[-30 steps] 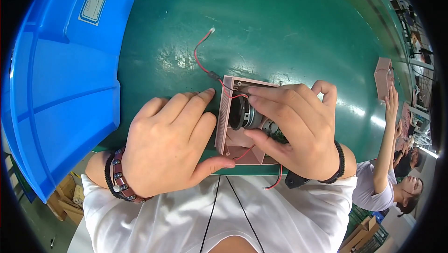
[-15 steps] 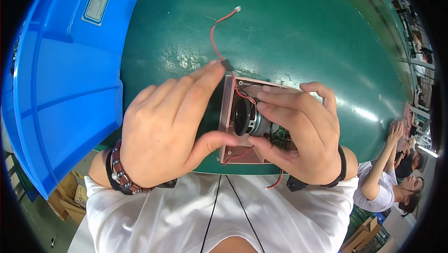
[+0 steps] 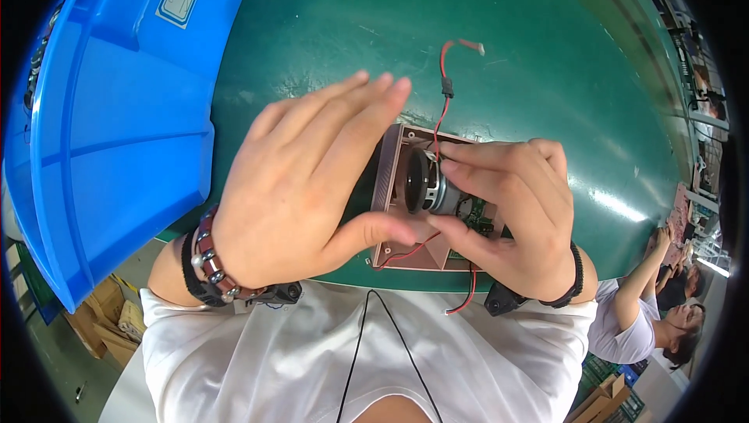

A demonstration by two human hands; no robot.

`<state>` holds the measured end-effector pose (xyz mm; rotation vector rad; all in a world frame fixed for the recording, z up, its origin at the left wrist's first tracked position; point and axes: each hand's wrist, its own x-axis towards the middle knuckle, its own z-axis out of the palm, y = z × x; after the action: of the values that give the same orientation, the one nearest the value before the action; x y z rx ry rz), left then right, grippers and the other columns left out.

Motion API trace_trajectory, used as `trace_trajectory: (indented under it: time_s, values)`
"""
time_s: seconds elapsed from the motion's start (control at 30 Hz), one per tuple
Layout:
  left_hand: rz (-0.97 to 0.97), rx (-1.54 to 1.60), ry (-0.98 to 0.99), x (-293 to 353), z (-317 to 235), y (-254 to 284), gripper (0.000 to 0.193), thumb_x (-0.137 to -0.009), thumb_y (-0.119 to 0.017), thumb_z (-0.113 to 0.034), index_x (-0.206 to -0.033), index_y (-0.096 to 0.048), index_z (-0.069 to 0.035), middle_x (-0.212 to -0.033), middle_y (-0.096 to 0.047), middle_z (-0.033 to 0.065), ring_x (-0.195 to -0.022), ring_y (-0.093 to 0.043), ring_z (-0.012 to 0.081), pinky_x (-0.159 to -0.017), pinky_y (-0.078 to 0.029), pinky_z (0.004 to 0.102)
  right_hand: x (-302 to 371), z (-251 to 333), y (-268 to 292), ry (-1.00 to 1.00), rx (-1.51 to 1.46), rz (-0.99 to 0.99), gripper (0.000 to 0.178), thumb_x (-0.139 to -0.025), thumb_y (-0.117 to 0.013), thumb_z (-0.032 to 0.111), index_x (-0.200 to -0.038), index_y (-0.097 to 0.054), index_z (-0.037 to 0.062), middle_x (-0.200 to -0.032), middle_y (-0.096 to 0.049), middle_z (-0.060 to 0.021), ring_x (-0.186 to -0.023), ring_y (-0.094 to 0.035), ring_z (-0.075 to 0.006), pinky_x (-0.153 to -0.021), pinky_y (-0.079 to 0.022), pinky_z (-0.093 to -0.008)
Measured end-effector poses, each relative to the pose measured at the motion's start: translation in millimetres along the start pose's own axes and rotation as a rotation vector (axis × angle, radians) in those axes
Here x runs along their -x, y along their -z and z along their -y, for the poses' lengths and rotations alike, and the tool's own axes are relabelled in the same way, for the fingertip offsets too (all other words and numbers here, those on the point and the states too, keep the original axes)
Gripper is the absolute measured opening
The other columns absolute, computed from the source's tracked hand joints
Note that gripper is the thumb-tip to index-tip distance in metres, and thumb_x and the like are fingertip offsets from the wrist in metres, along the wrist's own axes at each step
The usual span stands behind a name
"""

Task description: Assemble a motor and circuit board into a plastic housing at an electronics factory station.

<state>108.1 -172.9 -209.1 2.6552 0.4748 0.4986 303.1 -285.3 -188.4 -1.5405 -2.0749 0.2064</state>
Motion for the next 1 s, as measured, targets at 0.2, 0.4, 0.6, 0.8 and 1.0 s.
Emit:
trace_trajectory:
  time_s: [0.2, 0.4, 0.6, 0.8, 1.0]
  values:
    - [0.160, 0.061, -0.021, 5, -7, 6, 0.093, -0.069, -0.061, -0.060, -0.130, -0.039, 0.006, -0.126, -0.052, 0.0191, -0.107, -0.055, 0.0331, -0.086, -0.041, 0.0394, 0, 0, -4, -0.002, 0.107, 0.006, 0.039, -0.059, -0.079, 0.023, -0.090, -0.063, 0.0059, -0.097, -0.067, -0.0035, -0.072, -0.056, -0.0162, -0.068, -0.030, -0.0304]
    - [0.183, 0.030, -0.032, 6, -9, 7, 0.091, -0.068, -0.064, -0.058, -0.129, -0.040, 0.006, -0.126, -0.053, 0.0189, -0.104, -0.057, 0.0312, -0.083, -0.042, 0.0380, -1, 0, -6, -0.020, 0.127, 0.004, 0.036, -0.062, -0.073, 0.024, -0.093, -0.064, 0.0084, -0.094, -0.063, 0.0025, -0.076, -0.053, -0.0138, -0.066, -0.028, -0.0317]
    - [0.105, 0.040, -0.019, 6, -10, 6, 0.083, -0.066, -0.066, -0.056, -0.121, -0.047, 0.004, -0.117, -0.057, 0.0160, -0.089, -0.059, 0.0293, -0.076, -0.043, 0.0377, -2, 0, -7, -0.077, 0.083, 0.051, 0.039, -0.058, -0.075, 0.022, -0.093, -0.064, 0.0090, -0.094, -0.063, 0.0028, -0.075, -0.051, -0.0146, -0.067, -0.028, -0.0315]
    - [0.113, -0.032, -0.032, 8, -19, 13, 0.057, -0.072, -0.060, -0.047, -0.111, -0.058, -0.005, -0.105, -0.059, 0.0066, -0.079, -0.056, 0.0194, -0.072, -0.042, 0.0325, -3, 4, -9, -0.149, 0.051, 0.026, 0.043, -0.052, -0.079, 0.019, -0.092, -0.065, 0.0095, -0.094, -0.066, 0.0023, -0.071, -0.051, -0.0154, -0.067, -0.027, -0.0305]
    - [0.033, -0.024, -0.057, 9, -20, 9, 0.057, -0.069, -0.065, -0.052, -0.104, -0.062, -0.007, -0.091, -0.061, 0.0047, -0.069, -0.055, 0.0202, -0.062, -0.039, 0.0324, -2, 12, -8, -0.171, 0.102, 0.047, 0.043, -0.052, -0.078, 0.018, -0.092, -0.064, 0.0089, -0.095, -0.066, 0.0017, -0.069, -0.052, -0.0145, -0.066, -0.026, -0.0313]
